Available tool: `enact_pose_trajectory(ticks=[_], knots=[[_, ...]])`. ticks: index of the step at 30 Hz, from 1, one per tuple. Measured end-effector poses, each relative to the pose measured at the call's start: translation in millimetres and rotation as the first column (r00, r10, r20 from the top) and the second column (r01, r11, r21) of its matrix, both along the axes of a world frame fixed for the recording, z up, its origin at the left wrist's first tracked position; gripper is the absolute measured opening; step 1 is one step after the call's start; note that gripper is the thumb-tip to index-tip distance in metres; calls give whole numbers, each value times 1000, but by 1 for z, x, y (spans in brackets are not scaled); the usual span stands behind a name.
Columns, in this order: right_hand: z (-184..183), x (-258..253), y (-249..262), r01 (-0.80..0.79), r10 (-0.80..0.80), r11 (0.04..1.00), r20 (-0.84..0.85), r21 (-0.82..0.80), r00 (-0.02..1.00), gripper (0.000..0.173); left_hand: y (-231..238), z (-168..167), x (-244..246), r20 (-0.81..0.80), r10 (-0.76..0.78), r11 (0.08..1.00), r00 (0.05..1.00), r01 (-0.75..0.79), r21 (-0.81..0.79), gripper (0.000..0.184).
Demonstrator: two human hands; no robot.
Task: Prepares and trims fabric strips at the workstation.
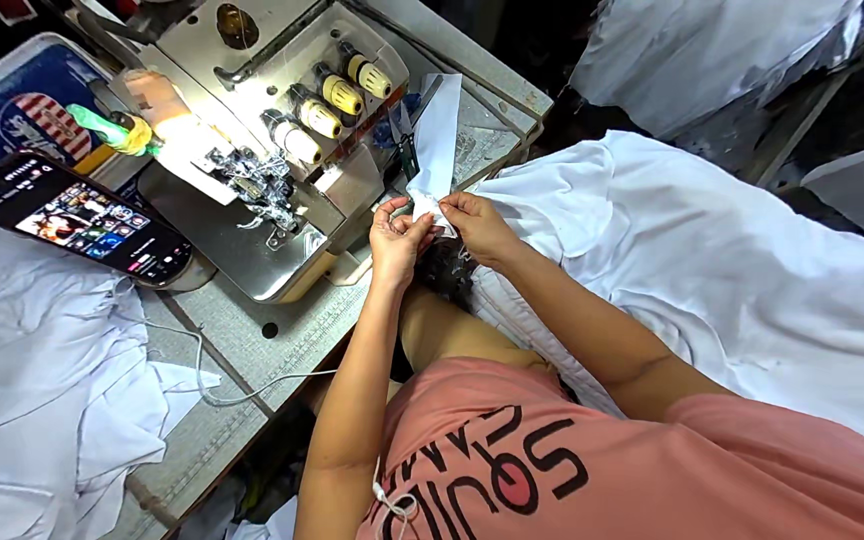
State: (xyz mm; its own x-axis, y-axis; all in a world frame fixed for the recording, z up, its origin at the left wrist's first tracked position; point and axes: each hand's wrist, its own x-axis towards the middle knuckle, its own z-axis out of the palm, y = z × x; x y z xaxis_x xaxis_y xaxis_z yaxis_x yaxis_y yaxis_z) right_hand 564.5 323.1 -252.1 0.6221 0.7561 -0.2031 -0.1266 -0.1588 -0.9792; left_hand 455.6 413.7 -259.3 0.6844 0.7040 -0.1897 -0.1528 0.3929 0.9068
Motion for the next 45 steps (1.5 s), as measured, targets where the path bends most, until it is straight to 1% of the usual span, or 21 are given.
enact_pose_trajectory(ticks=[1,3,6,8,9,13,16,18,20,22,24,26,28,30,32,33,35,37,39,41,45], knots=[[-1,-1,-1,5,-5,1000,30,2,1000,16,-1,-1,1,6,2,1000,1000,-2,-7,48],[-2,-4,-4,-10,14,1000,327,-13,945,21,-2,-1,2,2,19,999,1000,-18,-39,39],[-15,-8,-5,-38,-26,998,817,59,576,21,-4,6,3,-59,38,992,998,-45,-117,23],[-22,-8,-3,-72,-53,993,907,91,418,19,-3,7,3,-102,56,985,993,-72,-155,27],[-23,-7,-3,-82,-52,992,912,93,407,19,-2,6,3,-113,60,983,992,-79,-168,28],[-15,-6,-5,-64,26,998,715,27,699,21,0,1,1,-90,51,973,995,-70,-220,28],[-9,0,-3,-3,-4,1000,262,28,965,22,-1,2,1,-50,45,973,998,-55,-223,31],[-5,0,-1,100,-90,989,-89,113,992,23,0,3,1,-28,51,976,998,-55,-212,34],[-1,-3,-2,147,-94,968,-250,204,964,27,0,6,2,-19,56,976,998,-58,-211,34],[-2,-6,-6,78,-38,965,-162,249,986,24,0,8,3,-8,53,976,999,-54,-211,33],[-3,-5,-8,41,-65,981,124,192,990,20,0,7,0,1,44,979,999,-43,-202,34],[15,10,-11,52,-79,996,496,67,865,25,1,6,-6,-60,26,995,998,-31,-91,37],[48,39,-12,119,-59,993,750,-27,659,34,2,-1,-18,-232,66,957,970,5,290,39],[82,67,-10,180,-71,984,893,-11,444,39,-1,-6,-33,-312,237,714,920,53,698,41],[110,77,-7,150,-128,985,953,90,274,37,-9,7,-49,-284,246,603,927,83,793,35],[123,71,-8,89,-133,989,966,116,220,35,-14,18,-55,-261,159,676,952,88,732,31],[144,35,-17,-105,-33,993,986,50,161,31,-21,43,-65,-91,-195,916,977,214,338,35],[149,-12,-32,-372,52,928,993,-8,108,24,-23,55,-72,245,-423,897,872,441,-20,66],[143,-52,-48,-601,118,798,988,-37,96,23,-26,69,-84,441,-377,847,814,496,-191,74],[134,-80,-56,-752,219,656,970,-66,106,21,-27,80,-106,434,-356,869,828,464,-171,73],[94,-110,-52,-868,421,481,901,-128,100,16,-19,80,-139,265,-68,995,962,86,-55,35]])
